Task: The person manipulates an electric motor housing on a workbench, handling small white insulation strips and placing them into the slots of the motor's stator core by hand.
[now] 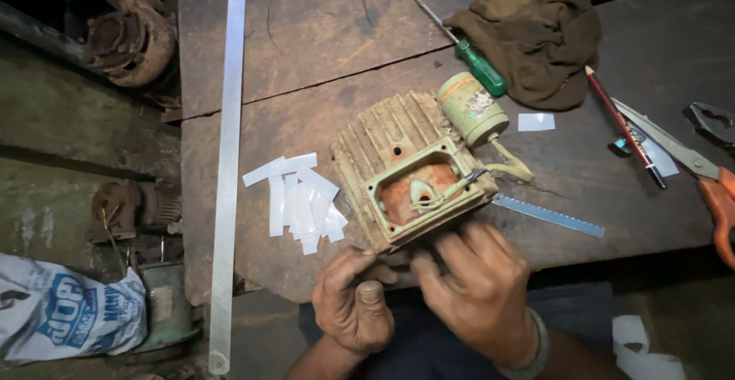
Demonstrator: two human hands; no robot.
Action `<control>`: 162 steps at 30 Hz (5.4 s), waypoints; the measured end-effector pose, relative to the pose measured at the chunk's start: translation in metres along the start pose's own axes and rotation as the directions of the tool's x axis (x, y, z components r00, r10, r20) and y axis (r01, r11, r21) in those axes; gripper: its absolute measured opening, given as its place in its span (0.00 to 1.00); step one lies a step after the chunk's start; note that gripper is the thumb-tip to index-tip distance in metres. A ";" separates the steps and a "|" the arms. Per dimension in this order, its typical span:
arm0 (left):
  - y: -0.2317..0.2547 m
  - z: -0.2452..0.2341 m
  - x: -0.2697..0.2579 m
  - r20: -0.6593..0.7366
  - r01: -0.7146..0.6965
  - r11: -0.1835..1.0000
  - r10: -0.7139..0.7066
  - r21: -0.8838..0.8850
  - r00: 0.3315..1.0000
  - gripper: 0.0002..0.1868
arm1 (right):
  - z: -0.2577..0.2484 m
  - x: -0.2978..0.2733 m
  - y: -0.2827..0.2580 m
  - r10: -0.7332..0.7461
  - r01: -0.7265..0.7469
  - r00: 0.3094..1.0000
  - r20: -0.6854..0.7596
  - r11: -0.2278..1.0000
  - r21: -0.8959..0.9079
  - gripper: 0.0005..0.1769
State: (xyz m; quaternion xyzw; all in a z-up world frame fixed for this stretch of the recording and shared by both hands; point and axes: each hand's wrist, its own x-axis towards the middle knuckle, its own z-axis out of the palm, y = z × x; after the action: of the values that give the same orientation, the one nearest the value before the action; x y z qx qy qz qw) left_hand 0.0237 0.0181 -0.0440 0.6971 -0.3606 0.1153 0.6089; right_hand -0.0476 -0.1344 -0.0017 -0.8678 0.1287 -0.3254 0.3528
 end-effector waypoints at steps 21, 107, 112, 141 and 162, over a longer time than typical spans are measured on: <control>-0.015 0.009 -0.033 -0.086 0.073 0.989 -0.085 -0.128 0.993 0.20 | 0.010 -0.005 0.021 -0.045 0.046 0.999 -0.017 0.995 0.089 0.10; 0.022 0.034 0.012 0.345 -0.172 0.798 -0.048 0.578 0.937 0.04 | 0.002 -0.002 0.035 -0.015 0.018 0.999 -0.040 0.997 0.072 0.11; 0.026 0.036 0.014 0.347 -0.168 0.817 -0.042 0.551 0.937 0.03 | 0.003 -0.002 0.033 0.009 -0.005 0.999 -0.054 0.998 0.067 0.11; -0.136 0.014 0.240 0.843 0.449 0.760 -0.538 0.469 0.030 0.12 | -0.008 -0.002 0.034 0.034 -0.025 0.996 -0.087 0.994 0.111 0.12; -0.138 0.019 0.217 0.807 0.706 0.599 -0.587 0.377 0.067 0.29 | -0.010 -0.003 0.034 0.019 -0.006 0.995 -0.097 0.991 0.134 0.13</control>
State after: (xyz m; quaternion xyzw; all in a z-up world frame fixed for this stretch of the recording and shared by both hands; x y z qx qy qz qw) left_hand 0.2622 -0.0780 -0.0240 0.6928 -0.2757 -0.5686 0.3474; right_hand -0.0558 -0.1630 -0.0218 -0.8246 0.1292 -0.3731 0.4052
